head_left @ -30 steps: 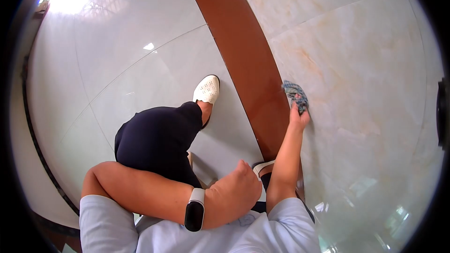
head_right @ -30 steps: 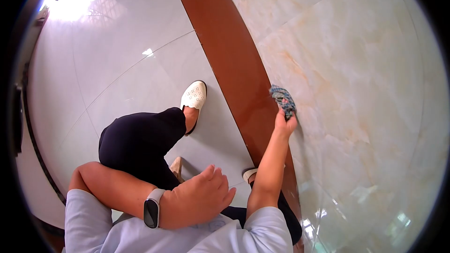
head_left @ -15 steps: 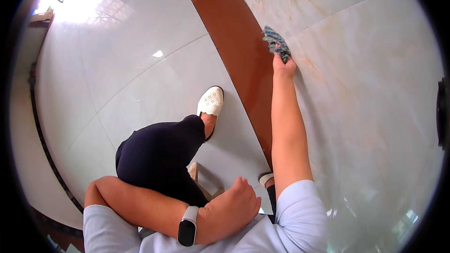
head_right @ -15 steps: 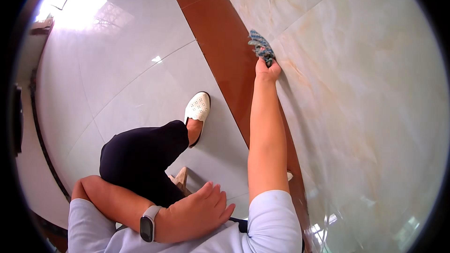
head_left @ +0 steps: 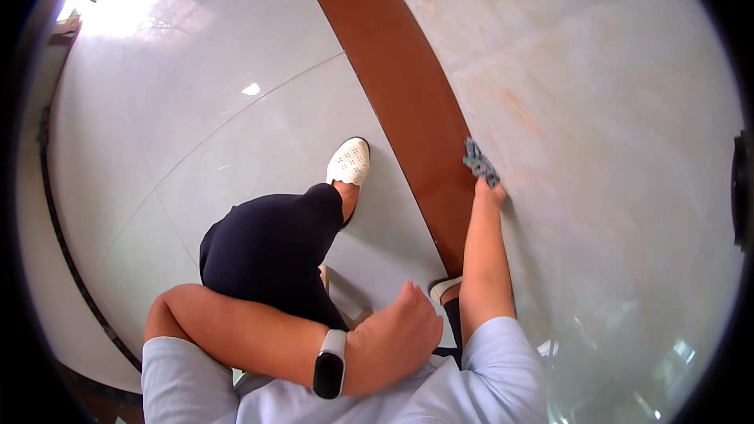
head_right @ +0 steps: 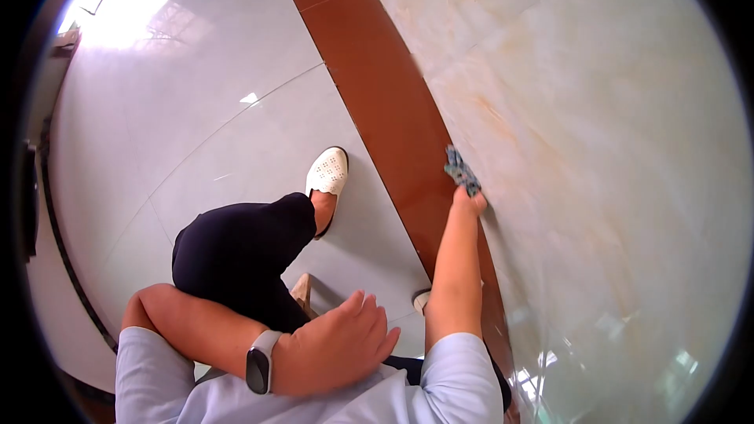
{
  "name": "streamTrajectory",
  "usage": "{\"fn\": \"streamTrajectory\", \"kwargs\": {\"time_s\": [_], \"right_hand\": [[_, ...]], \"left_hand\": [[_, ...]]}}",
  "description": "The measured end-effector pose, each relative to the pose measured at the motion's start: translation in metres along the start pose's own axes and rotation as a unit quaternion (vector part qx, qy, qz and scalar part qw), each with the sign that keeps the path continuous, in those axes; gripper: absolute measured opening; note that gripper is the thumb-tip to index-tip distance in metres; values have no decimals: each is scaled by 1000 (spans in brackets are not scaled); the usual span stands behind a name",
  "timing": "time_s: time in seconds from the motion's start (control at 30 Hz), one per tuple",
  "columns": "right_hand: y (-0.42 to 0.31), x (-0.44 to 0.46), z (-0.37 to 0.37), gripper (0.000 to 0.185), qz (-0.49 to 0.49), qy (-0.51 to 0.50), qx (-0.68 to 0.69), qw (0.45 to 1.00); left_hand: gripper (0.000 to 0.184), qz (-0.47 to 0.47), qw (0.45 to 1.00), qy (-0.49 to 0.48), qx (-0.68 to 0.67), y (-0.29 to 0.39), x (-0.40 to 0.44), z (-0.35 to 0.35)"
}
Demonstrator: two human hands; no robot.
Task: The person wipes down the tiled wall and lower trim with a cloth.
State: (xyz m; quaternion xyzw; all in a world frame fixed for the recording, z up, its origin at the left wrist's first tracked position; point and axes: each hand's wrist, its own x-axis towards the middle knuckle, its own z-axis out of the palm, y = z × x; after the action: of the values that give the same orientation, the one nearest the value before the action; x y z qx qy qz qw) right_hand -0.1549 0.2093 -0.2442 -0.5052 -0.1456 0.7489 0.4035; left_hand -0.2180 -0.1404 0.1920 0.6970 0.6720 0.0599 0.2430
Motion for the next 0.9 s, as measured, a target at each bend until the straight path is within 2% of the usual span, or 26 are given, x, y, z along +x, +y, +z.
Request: {"fn": "streamTrajectory", "kwargs": {"time_s": [0.1, 0.13, 0.2, 0.23, 0.33, 0.37, 0.43, 0.5, 0.53, 0.57, 0.6, 0.67, 0.7, 0.8, 0.83, 0.87, 0.9], "right_hand": [[-78, -49, -51, 43, -75, 100, -111, 986], [-103, -56, -73, 43, -105, 142, -128, 976], [-159, -71, -108, 35, -79, 173, 24, 982], [-179, -84, -114, 36, -80, 189, 55, 977], [-207, -103, -100, 38, -69, 209, 12, 975], [-206, -111, -84, 39, -59, 203, -15, 977], [-186, -120, -43, 41, -22, 169, -40, 985], [-158, -125, 9, 43, 51, 139, 59, 987], [-140, -109, 25, 41, 63, 60, 10, 996], [-119, -107, 55, 40, 91, 17, 97, 991], [-99, -92, 84, 45, 129, -37, 121, 984], [-61, -110, 167, 42, 142, -98, 141, 975], [-42, -119, 202, 41, 104, -147, 89, 980], [-9, -126, 256, 35, 143, -139, 140, 970], [-6, -129, 257, 35, 142, -97, 143, 975], [-1, -126, 256, 36, 141, -55, 145, 978], [1, -108, 240, 41, 100, -92, 95, 986]], "left_hand": [[40, 34, 993, -112, -29, 3, 5, -7], [40, 34, 994, -94, -34, 6, 6, -4], [40, 36, 998, -56, -23, 12, 8, 3], [40, 38, 999, -34, -8, 13, 9, 5], [40, 35, 998, 29, 40, 19, 18, 6], [30, 33, 997, 59, 38, 21, 20, 4], [22, 61, 997, 39, 33, 25, 20, -4], [10, 87, 994, 53, 30, 28, 18, 1], [10, 94, 995, 10, 19, 28, 18, -2], [11, 100, 994, -34, 7, 27, 19, -9], [13, 105, 991, -78, -4, 27, 21, -12], [14, 92, 991, -93, -10, 30, 23, -3], [16, 86, 991, -103, -13, 28, 26, 1], [18, 92, 980, -177, -21, 18, 33, -16], [18, 54, 988, -140, -28, 24, 36, -4], [18, 56, 993, -103, -10, 25, 37, 5], [18, 59, 996, -65, 8, 25, 36, 14]]}}
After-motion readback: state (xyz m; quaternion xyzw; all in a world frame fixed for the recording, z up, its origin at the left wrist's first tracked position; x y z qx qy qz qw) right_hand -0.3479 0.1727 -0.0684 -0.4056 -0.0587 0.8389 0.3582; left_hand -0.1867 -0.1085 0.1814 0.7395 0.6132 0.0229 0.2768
